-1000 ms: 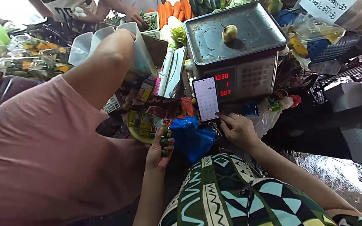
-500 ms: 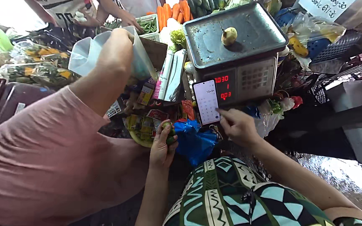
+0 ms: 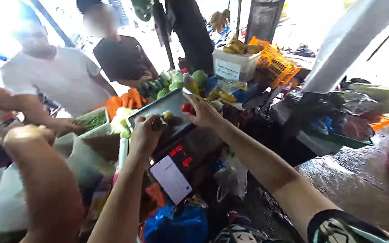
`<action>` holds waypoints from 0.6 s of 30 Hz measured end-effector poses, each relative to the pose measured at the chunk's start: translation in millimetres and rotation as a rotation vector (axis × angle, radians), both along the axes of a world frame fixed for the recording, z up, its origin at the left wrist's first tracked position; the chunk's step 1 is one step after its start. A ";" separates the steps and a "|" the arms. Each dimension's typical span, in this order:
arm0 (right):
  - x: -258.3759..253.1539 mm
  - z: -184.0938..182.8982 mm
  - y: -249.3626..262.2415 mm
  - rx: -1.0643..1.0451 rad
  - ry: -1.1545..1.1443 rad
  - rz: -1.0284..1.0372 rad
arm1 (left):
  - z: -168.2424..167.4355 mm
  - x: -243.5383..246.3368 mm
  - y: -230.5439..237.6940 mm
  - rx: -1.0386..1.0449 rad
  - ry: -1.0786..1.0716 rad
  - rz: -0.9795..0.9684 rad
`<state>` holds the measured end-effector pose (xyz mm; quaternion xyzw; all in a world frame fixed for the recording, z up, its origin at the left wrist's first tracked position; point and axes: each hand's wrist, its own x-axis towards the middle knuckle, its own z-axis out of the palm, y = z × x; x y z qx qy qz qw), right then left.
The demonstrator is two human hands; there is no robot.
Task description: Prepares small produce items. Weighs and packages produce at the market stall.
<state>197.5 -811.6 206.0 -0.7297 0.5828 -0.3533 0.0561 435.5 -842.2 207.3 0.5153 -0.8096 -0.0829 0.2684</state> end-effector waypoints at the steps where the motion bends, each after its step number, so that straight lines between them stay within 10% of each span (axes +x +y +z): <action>1: -13.9 4.9 14.7 -0.114 -0.029 -0.064 | -1.4 -0.3 -3.2 0.012 -0.003 0.011; 8: -225.1 50.2 123.0 -0.985 -0.534 -1.081 | -9.8 8.2 -1.2 -0.107 0.001 -0.085; 12: -314.1 61.4 143.7 -0.735 -0.998 -0.931 | -14.5 16.1 4.5 -0.153 0.063 -0.105; 18: -280.5 68.1 177.8 -0.446 -0.540 -0.918 | -17.3 22.8 39.0 -0.276 0.162 -0.035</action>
